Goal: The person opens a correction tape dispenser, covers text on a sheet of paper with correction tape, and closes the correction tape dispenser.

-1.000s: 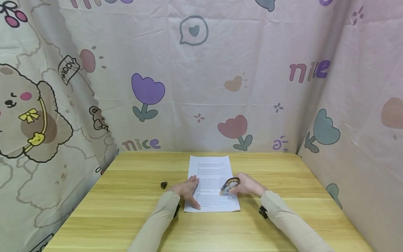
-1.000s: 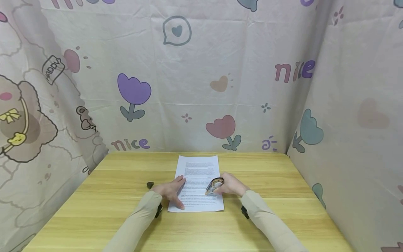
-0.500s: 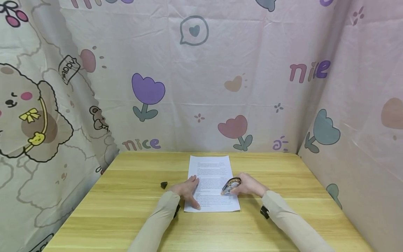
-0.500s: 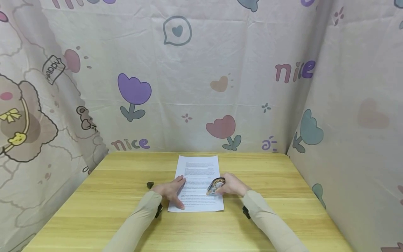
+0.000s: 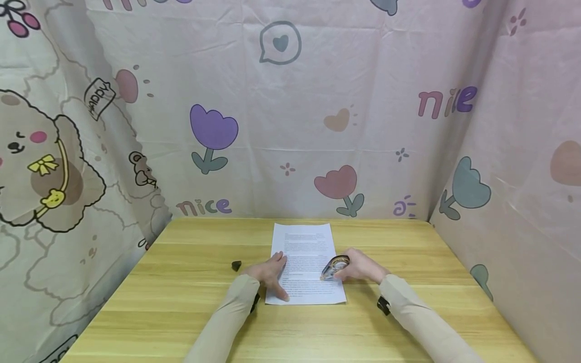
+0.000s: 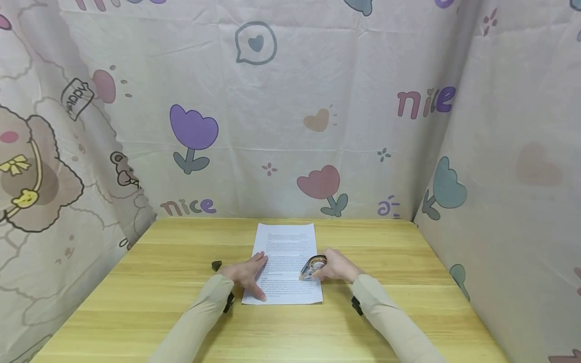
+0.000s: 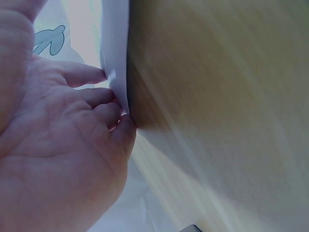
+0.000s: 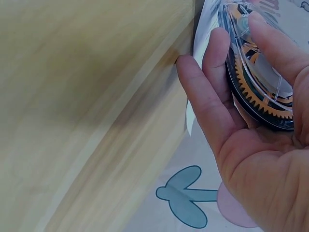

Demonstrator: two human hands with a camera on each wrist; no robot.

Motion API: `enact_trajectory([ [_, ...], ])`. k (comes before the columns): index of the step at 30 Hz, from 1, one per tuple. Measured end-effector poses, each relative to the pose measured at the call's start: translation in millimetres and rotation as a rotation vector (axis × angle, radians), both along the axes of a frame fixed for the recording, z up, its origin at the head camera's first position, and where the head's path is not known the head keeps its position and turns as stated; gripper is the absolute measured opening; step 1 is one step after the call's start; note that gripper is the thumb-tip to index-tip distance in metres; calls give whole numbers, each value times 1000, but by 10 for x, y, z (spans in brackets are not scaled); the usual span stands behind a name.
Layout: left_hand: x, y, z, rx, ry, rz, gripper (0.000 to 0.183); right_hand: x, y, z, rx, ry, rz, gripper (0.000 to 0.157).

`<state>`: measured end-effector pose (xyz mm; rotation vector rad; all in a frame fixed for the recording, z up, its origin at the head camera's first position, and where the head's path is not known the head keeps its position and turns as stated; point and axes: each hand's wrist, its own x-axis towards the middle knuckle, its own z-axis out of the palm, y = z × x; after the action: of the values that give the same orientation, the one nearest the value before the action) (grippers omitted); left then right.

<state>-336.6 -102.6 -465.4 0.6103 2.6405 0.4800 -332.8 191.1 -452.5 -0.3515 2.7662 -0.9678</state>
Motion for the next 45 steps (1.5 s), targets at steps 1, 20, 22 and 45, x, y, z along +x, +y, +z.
enact_trajectory([
  [1,2,-1,2,0,0,1,124,3,2,1,0,-1,-1,29],
  [20,12,-12,-26,-8,7,-14,124,8,37,-51,-14,-36,-27,31],
  [22,8,-14,-29,-1,4,-4,124,9,35,-50,-20,-34,-32,32],
  [45,8,-1,8,1,-8,16,124,-5,200,-98,-343,-123,53,29],
])
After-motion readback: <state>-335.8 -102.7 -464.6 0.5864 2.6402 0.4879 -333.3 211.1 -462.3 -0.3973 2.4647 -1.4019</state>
